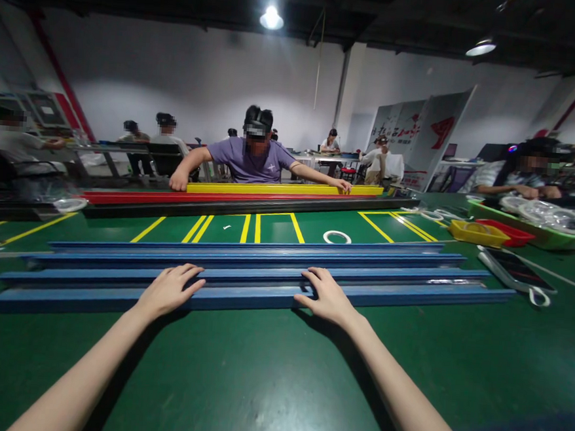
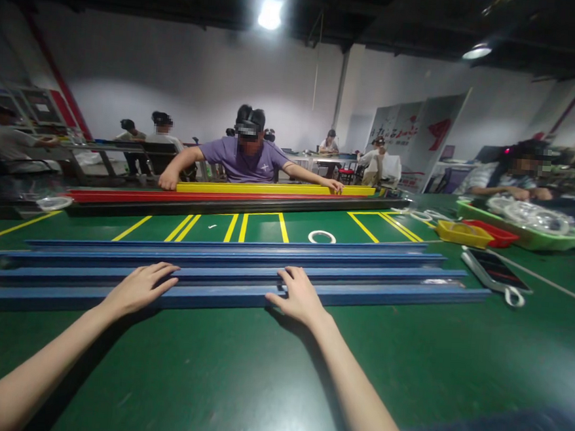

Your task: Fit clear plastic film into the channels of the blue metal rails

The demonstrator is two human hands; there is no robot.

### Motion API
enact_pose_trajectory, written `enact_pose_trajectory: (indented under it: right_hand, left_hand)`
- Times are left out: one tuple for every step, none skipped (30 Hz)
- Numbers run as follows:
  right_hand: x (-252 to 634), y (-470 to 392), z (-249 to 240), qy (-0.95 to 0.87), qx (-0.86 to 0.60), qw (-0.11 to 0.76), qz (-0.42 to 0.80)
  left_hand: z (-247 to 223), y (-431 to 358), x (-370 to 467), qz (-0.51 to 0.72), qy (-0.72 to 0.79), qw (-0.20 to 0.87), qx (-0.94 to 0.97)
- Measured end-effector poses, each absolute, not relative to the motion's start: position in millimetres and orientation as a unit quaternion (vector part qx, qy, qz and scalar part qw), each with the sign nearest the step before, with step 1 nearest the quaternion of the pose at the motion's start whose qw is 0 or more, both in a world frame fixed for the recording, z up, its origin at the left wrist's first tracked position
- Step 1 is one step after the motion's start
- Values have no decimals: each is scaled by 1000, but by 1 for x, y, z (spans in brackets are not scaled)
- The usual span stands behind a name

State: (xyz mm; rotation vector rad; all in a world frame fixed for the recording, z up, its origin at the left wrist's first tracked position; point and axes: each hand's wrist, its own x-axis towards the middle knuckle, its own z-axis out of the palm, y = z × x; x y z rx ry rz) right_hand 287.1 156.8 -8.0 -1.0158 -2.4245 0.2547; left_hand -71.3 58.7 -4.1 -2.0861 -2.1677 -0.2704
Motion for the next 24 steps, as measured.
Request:
enact_pose_trajectory:
  right_hand:
    - [287,159,-7,-889,-370,247,104]
    - [288,162,-5,-889,-369,245,115]
    - [288,166,-3,-889,-368,241,124]
    - [288,172,-1,-890,-370,235,128]
    - [288,178,1,-889,-376,230,122]
    - [287,185,4,-889,-383,225,108]
    - [286,193,7,-890,-390,219,89]
    - [283,202,10,-891,-396,212,69]
    - [280,210,12,-893,-398,203,53]
    - [276,218,14,-895,-398,195,39]
    - [272,226,15,-895,-402,189,25]
    - [267,233,15,-895,-408,181,16]
    - [262,240,14,-893,-414,175,8]
    - [258,246,13,-891,-422,169,4]
    - [254,251,11,-889,-428,163,2]
    - [251,255,8,-888,-432,156,3]
    - [248,258,4,-888,-434,149,5]
    - [247,261,1,-890,-434,142,9]
    - [245,262,-1,-891,-433,135,12]
    - [245,263,-3,-893,-430,130,14]
    - [245,263,-5,-895,-428,127,13]
    - [245,263,-5,-896,-426,126,10]
    - [244,263,-4,-896,-425,126,5]
    - [244,263,-3,-897,-424,126,-1]
  left_hand:
    - [-3,59,-71,-90,-713,47,-694]
    - [-1,61,-71,-96,-710,36,-696]
    - [1,64,-70,-109,-711,27,-694]
    - [4,69,-69,-126,-714,20,-689]
    - [6,75,-66,-148,-717,17,-682]
    - [9,82,-63,-171,-719,15,-674]
    - [12,91,-58,-188,-713,16,-675]
    - [15,100,-53,-193,-702,18,-685]
    - [17,110,-46,-185,-693,20,-697]
    - [19,119,-39,-175,-688,26,-703]
    - [21,128,-32,-162,-685,31,-710]
    - [21,137,-25,-145,-683,36,-715]
    - [20,144,-19,-127,-681,43,-720]
    - [18,151,-15,-111,-683,49,-720]
    - [16,156,-11,-97,-685,49,-721]
    - [12,161,-9,-88,-688,47,-719]
    - [8,165,-7,-82,-697,42,-711]
    - [5,167,-7,-78,-707,35,-702]
    - [1,170,-8,-74,-715,27,-695]
    - [-1,171,-9,-71,-721,20,-689]
    - [-3,173,-10,-68,-723,16,-687]
    - [-4,174,-11,-67,-723,12,-688]
    - [-4,176,-12,-66,-721,8,-689]
    - [-4,177,-13,-65,-719,2,-691]
